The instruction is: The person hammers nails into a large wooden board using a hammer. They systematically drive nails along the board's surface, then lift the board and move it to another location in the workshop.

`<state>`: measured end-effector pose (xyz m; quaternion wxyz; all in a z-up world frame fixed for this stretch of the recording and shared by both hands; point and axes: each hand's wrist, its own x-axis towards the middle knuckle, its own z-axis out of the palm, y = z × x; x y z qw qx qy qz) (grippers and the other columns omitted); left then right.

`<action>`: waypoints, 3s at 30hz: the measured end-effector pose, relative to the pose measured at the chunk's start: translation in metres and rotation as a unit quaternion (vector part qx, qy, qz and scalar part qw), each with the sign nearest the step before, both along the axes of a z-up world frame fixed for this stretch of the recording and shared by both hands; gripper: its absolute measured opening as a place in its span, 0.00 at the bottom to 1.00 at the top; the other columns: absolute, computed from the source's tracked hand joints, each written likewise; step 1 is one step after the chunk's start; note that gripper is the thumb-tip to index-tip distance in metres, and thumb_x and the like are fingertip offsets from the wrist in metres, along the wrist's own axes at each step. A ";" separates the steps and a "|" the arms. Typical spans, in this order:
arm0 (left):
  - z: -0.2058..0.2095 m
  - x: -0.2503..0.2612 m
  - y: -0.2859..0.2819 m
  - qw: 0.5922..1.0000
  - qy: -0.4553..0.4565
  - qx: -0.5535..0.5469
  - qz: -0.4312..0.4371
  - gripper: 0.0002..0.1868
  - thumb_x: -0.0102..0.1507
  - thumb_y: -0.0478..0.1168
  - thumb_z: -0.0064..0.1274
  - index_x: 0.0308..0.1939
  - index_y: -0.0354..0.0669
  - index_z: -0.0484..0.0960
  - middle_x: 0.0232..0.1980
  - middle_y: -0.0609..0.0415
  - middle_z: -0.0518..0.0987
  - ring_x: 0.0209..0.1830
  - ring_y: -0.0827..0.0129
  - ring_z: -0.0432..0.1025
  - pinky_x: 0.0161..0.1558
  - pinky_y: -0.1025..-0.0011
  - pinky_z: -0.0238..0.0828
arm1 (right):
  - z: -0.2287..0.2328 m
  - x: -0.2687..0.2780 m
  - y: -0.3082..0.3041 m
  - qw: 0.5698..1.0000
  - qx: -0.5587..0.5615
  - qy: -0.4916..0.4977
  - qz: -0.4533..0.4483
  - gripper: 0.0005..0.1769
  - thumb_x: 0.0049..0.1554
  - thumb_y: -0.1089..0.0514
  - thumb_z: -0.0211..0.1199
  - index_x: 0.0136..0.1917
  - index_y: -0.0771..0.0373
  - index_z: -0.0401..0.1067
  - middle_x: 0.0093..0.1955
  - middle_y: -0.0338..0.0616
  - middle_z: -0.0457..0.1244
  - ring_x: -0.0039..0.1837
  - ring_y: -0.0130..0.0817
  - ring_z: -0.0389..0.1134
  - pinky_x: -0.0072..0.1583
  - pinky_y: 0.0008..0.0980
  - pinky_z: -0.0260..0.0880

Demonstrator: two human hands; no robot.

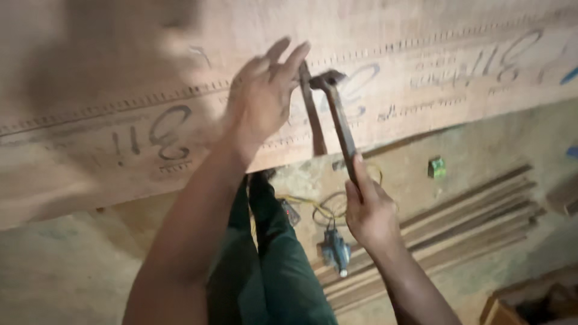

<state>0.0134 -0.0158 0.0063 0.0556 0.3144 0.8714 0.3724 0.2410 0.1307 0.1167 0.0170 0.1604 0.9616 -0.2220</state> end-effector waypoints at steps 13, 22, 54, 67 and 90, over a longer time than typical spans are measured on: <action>0.011 0.045 -0.030 0.983 0.134 -0.048 0.114 0.15 0.61 0.37 0.55 0.52 0.43 0.83 0.60 0.54 0.80 0.60 0.62 0.72 0.60 0.57 0.66 | -0.016 0.018 0.003 1.000 -0.023 0.002 -0.013 0.28 0.62 0.66 0.62 0.75 0.61 0.64 0.45 0.60 0.69 0.43 0.51 0.72 0.44 0.43 0.74; 0.025 0.038 -0.027 0.981 0.149 -0.052 0.115 0.10 0.60 0.36 0.56 0.45 0.44 0.85 0.57 0.57 0.81 0.56 0.62 0.72 0.59 0.58 0.66 | -0.034 0.031 0.007 1.000 -0.016 0.022 -0.013 0.25 0.61 0.66 0.61 0.71 0.67 0.66 0.43 0.60 0.67 0.40 0.55 0.70 0.42 0.45 0.71; 0.013 0.047 -0.025 0.982 0.116 -0.104 0.110 0.16 0.58 0.40 0.55 0.50 0.46 0.85 0.61 0.57 0.78 0.57 0.60 0.70 0.59 0.58 0.66 | -0.034 0.026 0.007 0.998 0.002 0.059 -0.002 0.31 0.61 0.66 0.62 0.77 0.62 0.62 0.36 0.57 0.63 0.35 0.50 0.64 0.38 0.45 0.66; -0.002 0.050 -0.028 0.986 0.001 -0.162 0.042 0.23 0.62 0.48 0.51 0.59 0.47 0.81 0.69 0.52 0.73 0.64 0.57 0.67 0.63 0.43 0.60 | -0.086 -0.080 -0.052 0.773 -0.518 0.064 -0.361 0.06 0.63 0.65 0.58 0.52 0.63 0.62 0.34 0.39 0.61 0.31 0.26 0.63 0.33 0.27 0.66; 0.008 -0.234 -0.174 0.951 0.046 -0.246 -0.181 0.29 0.73 0.45 0.28 0.78 0.43 0.58 0.83 0.54 0.52 0.82 0.63 0.47 0.80 0.62 0.39 | -0.131 -0.089 -0.093 0.807 -0.404 0.248 -0.353 0.09 0.66 0.69 0.49 0.60 0.66 0.56 0.37 0.45 0.60 0.34 0.28 0.60 0.38 0.30 0.63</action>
